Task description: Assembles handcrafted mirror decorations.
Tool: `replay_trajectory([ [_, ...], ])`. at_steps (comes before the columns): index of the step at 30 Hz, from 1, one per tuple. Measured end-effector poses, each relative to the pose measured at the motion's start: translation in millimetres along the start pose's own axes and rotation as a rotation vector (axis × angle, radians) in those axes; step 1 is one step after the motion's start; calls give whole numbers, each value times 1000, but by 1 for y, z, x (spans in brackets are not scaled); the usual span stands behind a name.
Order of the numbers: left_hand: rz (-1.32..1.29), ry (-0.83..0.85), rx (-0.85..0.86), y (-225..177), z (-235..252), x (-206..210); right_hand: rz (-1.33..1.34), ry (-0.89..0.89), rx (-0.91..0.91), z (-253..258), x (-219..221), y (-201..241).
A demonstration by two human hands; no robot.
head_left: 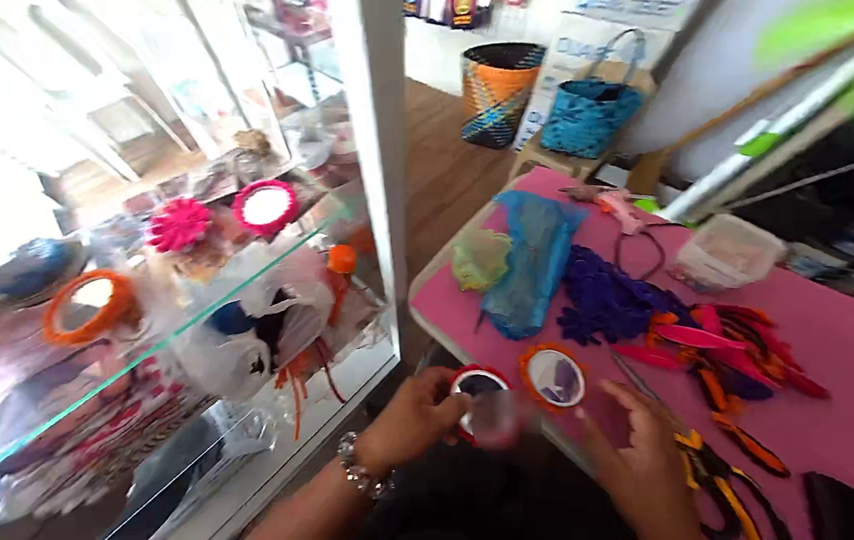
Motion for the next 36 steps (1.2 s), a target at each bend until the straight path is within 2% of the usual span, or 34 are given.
replay_trajectory([
  [5, -39, 76, -8, 5, 0, 12, 48, -1, 51, 5, 5, -3],
  [11, -59, 88, -36, 6, 0, 13, 35, -13, 60, 8, 10, -1],
  [21, -53, -21, -19, 6, 6, -3, -12, -63, 176, 12, 21, -3],
  [25, -43, -26, -2, 0, 7, -4, -57, -90, 150, 14, 22, 1],
  [30, -50, -60, 50, -12, 9, -20, 10, -22, 155, 16, 22, 9],
  [36, -59, -179, 131, -35, 7, -43, 106, 20, 176, 20, 24, 12],
])
Point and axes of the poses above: each hand's wrist, its own z-axis towards the middle knuckle, its own x-axis out of the palm, y = z × x, the point moved 5 cm from there along z, towards the middle knuckle, and after that the axes turned 1 degree about x, right-handed, at the moved point
